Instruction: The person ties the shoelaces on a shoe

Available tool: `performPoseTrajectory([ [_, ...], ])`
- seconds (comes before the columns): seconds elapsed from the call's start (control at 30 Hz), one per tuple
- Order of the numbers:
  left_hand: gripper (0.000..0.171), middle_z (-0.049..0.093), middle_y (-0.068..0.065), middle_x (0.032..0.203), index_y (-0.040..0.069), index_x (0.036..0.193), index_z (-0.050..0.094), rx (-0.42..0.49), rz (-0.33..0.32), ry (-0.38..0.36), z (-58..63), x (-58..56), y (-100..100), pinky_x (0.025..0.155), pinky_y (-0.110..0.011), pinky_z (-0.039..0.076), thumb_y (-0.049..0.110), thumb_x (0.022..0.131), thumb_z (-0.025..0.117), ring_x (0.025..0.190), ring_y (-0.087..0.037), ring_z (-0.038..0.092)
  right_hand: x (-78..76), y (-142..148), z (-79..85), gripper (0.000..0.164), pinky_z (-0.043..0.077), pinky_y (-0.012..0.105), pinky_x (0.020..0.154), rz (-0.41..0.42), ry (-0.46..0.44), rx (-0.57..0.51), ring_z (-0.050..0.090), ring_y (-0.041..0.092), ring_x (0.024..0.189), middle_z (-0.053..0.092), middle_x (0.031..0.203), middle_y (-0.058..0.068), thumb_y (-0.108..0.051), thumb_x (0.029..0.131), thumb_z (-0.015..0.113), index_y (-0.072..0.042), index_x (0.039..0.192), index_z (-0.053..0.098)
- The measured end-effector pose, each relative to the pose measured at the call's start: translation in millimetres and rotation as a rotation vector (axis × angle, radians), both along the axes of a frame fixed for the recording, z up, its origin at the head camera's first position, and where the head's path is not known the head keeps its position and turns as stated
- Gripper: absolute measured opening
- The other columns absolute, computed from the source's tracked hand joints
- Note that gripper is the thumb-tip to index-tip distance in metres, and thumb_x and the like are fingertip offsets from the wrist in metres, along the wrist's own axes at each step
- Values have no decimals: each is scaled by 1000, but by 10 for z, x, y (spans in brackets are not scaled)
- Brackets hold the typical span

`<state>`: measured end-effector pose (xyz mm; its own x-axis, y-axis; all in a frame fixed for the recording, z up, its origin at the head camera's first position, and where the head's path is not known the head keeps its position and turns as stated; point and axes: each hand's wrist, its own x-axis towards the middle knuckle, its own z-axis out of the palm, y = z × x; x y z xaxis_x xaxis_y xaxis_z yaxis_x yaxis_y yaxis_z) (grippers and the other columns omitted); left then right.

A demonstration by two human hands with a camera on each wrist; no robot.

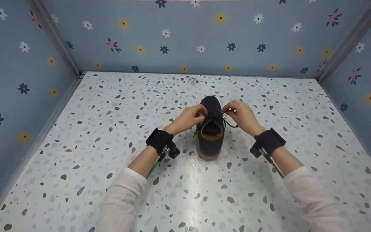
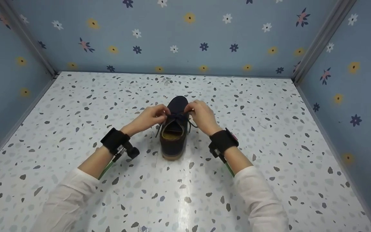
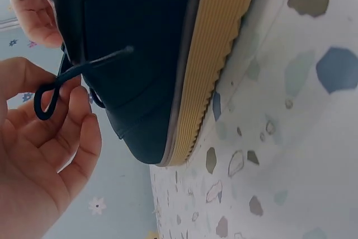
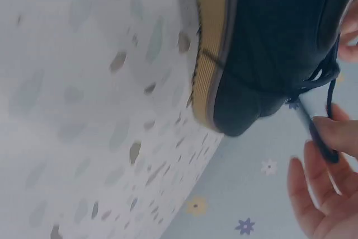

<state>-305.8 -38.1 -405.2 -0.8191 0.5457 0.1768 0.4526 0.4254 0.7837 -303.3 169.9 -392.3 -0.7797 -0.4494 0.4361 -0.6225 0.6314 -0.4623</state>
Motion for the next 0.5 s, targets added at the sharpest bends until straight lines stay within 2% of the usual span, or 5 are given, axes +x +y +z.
performPoseTrajectory([
  [0.13, 10, 48, -2, 60, 9, 79, 47, 9, 52, 22, -56, 23, -23, 37, -22, 34, 15, 72, 43, 45, -13, 43, -43, 114, -72, 15, 35, 20, 53, 25, -53, -33, 43, 5, 67, 48, 74, -6, -8, 65, 52, -15, 77, 55],
  [0.33, 14, 48, 1, 63, 10, 73, 48, 3, 122, 69, -155, 33, -85, 37, -21, 34, 23, 71, 46, 42, -11, 42, -96, 258, -178, 20, 36, 24, 52, 70, -257, -28, 45, 8, 65, 51, 77, -2, -15, 65, 53, -13, 85, 53],
  [0.43, 18, 48, 0, 64, 10, 71, 49, -5, 140, 47, -182, 25, -111, 37, -22, 34, 27, 70, 46, 45, -15, 44, -124, 344, -199, 25, 37, 28, 52, 116, -375, -76, 46, 12, 66, 51, 78, 4, -16, 65, 53, -9, 89, 51],
  [0.5, 20, 48, 0, 64, 10, 72, 50, -21, 140, 31, -197, 17, -126, 39, -23, 34, 29, 70, 45, 48, -17, 46, -143, 413, -210, 25, 38, 29, 53, 113, -431, -112, 47, 14, 67, 51, 78, 6, -14, 65, 54, -6, 89, 51],
])
